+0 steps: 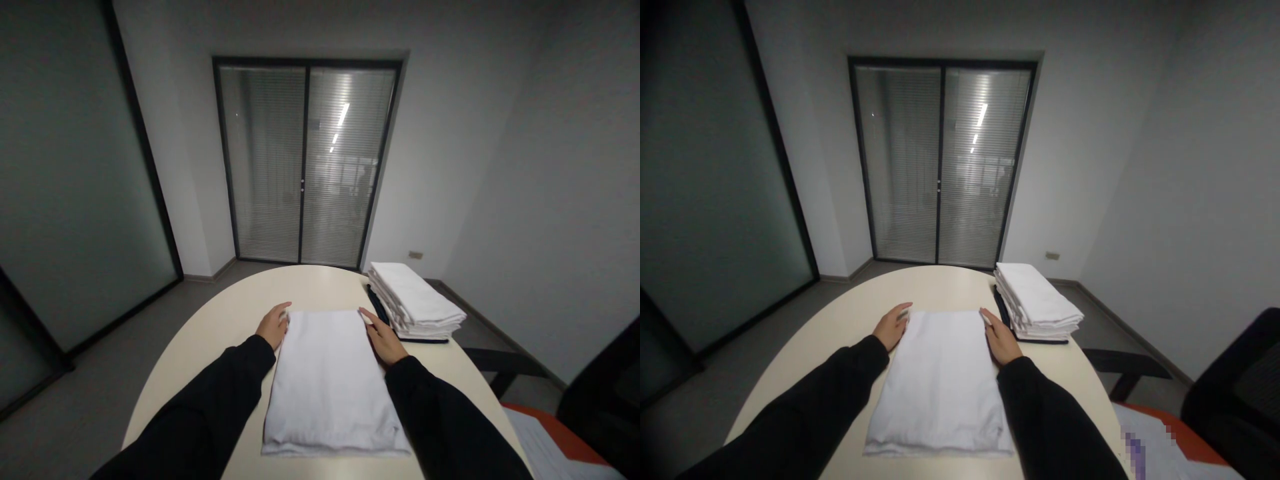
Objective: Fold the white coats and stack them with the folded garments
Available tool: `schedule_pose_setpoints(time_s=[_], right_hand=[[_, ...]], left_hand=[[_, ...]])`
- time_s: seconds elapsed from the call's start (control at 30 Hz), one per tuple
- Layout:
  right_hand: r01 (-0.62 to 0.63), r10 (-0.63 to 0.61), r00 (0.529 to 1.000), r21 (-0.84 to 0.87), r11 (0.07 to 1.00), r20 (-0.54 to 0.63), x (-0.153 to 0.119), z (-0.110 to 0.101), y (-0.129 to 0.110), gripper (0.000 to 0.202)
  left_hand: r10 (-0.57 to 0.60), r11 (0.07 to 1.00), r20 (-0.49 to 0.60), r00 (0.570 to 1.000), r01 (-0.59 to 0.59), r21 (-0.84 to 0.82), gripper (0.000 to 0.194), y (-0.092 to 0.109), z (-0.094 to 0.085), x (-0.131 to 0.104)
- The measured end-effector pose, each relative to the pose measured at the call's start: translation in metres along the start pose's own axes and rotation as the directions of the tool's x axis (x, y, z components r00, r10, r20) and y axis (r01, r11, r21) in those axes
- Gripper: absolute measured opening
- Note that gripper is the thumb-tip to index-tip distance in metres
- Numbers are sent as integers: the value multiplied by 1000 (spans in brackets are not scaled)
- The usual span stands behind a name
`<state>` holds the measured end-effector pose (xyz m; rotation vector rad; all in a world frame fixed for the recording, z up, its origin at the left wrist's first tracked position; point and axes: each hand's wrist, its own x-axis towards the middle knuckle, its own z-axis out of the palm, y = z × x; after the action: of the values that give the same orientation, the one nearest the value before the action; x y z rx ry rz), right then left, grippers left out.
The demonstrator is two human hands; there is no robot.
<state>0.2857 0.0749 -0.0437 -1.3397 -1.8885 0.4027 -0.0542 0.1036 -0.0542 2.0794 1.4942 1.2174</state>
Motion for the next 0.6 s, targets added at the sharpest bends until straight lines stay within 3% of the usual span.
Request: schedule_pose_setpoints(time_s=[0.13,0.37,0.43,0.6], right_hand=[[-64,63,998,12,998,11,9,2,5,47],[-102,99,995,86,991,33,23,6,6,42],[-87,83,996,88,992,45,25,5,4,37],[-41,41,999,109,993,8,25,4,2,25]], left_hand=[[-78,992,59,995,71,106,44,-5,-1,10],[0,977,76,997,-16,213,22,-19,1,26],[5,991,84,996,-17,134,23,-20,1,28],[-15,970,122,992,44,-239,26,-18,2,29]])
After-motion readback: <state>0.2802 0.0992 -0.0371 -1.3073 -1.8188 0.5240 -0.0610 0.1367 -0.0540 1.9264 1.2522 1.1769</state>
